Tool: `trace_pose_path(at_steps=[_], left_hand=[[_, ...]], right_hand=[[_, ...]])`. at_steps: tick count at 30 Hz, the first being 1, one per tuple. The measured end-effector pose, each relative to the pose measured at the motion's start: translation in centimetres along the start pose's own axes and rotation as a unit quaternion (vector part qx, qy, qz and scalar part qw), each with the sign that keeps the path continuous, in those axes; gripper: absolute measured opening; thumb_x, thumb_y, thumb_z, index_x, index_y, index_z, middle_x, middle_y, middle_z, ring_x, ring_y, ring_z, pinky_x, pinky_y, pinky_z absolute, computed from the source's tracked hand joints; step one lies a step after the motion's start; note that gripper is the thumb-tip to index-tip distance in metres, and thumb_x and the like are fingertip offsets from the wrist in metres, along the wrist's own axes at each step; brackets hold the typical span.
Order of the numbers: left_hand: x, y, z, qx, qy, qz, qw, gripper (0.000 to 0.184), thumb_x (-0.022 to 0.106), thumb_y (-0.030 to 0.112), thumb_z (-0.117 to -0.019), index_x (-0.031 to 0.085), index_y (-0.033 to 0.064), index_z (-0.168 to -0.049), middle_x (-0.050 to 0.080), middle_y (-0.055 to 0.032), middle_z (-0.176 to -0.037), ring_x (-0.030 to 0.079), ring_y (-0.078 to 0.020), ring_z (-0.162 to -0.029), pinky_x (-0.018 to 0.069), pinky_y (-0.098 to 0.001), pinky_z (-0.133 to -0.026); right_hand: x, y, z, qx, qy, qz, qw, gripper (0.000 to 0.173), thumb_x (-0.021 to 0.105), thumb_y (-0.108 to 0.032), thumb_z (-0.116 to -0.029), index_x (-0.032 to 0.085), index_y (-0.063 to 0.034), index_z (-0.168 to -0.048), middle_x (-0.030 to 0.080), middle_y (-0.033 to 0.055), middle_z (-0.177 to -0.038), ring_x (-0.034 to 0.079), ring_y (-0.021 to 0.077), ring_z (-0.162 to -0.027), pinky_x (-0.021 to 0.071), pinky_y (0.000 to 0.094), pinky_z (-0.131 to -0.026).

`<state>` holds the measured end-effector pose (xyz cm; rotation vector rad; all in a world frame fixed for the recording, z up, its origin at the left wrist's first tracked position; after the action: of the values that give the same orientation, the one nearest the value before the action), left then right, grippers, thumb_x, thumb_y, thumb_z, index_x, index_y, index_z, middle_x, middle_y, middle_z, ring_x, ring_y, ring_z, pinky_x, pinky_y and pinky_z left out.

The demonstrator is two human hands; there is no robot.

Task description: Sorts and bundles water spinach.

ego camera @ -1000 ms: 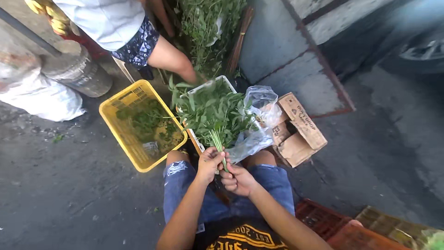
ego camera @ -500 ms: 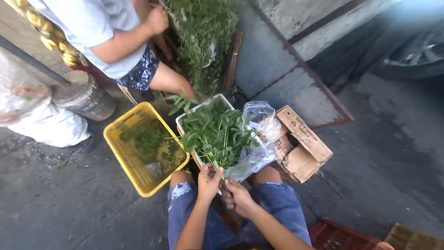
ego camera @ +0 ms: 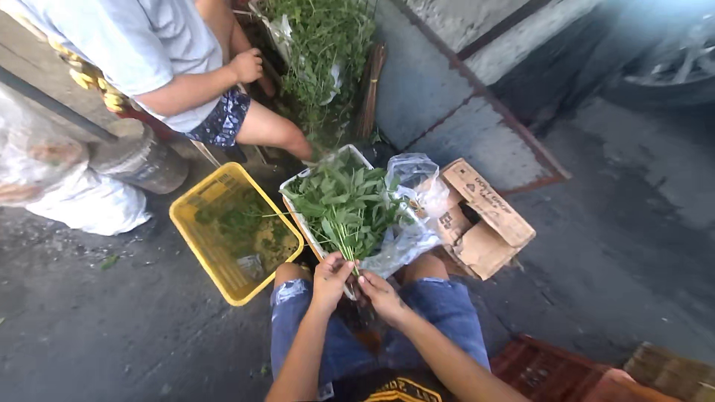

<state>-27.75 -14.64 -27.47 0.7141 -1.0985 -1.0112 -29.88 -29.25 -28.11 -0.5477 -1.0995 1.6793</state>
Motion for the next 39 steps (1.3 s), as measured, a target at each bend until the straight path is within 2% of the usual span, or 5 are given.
trace_pose_path(at_steps=[9,14,21,26,39], left_hand=[[0.8,1.1,1.9,0.059,-0.055,0.021,0.997,0.027,0.055,0.000,-0.1001,0.061,-0.0064,-0.125,0.072,-0.0175,-0.107,0.071,-0.0252,-0.097,0.0597,-0.0413,-0.089],[-0.1,1.7,3.8,0.036,-0.085,0.081,0.992,0.028,0.049,0.003,-0.1034,0.058,-0.0012,-0.130,0.068,-0.0141,-0.103,0.069,-0.0239,-0.082,0.0616,-0.0426,-0.075],[-0.2,2.4,6.6,0.029,-0.156,0.102,0.982,0.028,0.049,0.011,-0.1052,0.060,0.0039,-0.129,0.065,-0.0065,-0.092,0.063,-0.0154,-0.069,0.0573,-0.0336,-0.063],[0.3,3.3,8.4,0.016,-0.170,0.104,0.980,0.028,0.045,0.014,-0.1065,0.060,0.0039,-0.128,0.063,-0.0052,-0.088,0.057,-0.0125,-0.063,0.0516,-0.0280,-0.056],[0.2,7.9,10.6,-0.016,-0.180,0.065,0.981,0.045,0.053,0.010,-0.1026,0.046,0.0132,-0.147,0.068,-0.0179,-0.114,0.066,-0.0180,-0.072,0.0551,-0.0285,-0.057]], right_hand=[[-0.4,-2.3,1.4,-0.059,0.022,0.150,0.987,0.025,0.058,-0.023,-0.1036,0.071,-0.0044,-0.115,0.072,0.0065,-0.108,0.068,0.0128,-0.100,0.0567,0.0346,-0.092],[-3.0,-8.0,4.0,-0.206,0.151,0.254,0.933,0.022,0.066,-0.027,-0.0978,0.074,-0.0072,-0.105,0.071,0.0055,-0.099,0.068,0.0119,-0.087,0.0599,0.0321,-0.079],[-3.2,-23.4,8.2,-0.515,0.143,0.453,0.713,0.023,0.056,-0.017,-0.1015,0.077,-0.0083,-0.105,0.073,0.0057,-0.098,0.069,0.0176,-0.094,0.0594,0.0378,-0.085],[-3.6,-26.6,3.9,-0.426,0.036,0.670,0.607,0.021,0.057,-0.016,-0.0993,0.076,-0.0192,-0.106,0.072,0.0020,-0.118,0.061,0.0274,-0.121,0.0477,0.0522,-0.104],[-5.6,-24.2,5.5,-0.420,-0.021,0.636,0.647,0.022,0.056,-0.022,-0.1033,0.075,-0.0100,-0.104,0.072,0.0113,-0.103,0.069,0.0319,-0.100,0.0506,0.0600,-0.094]])
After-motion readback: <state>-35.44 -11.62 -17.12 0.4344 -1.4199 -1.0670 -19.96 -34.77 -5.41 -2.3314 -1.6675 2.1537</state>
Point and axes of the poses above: each hand's wrist, its own z-axis away from the middle knuckle, its own x-axis out of the palm, y = z × x, the point moved 5 cm from there along -z, towards the middle knuckle
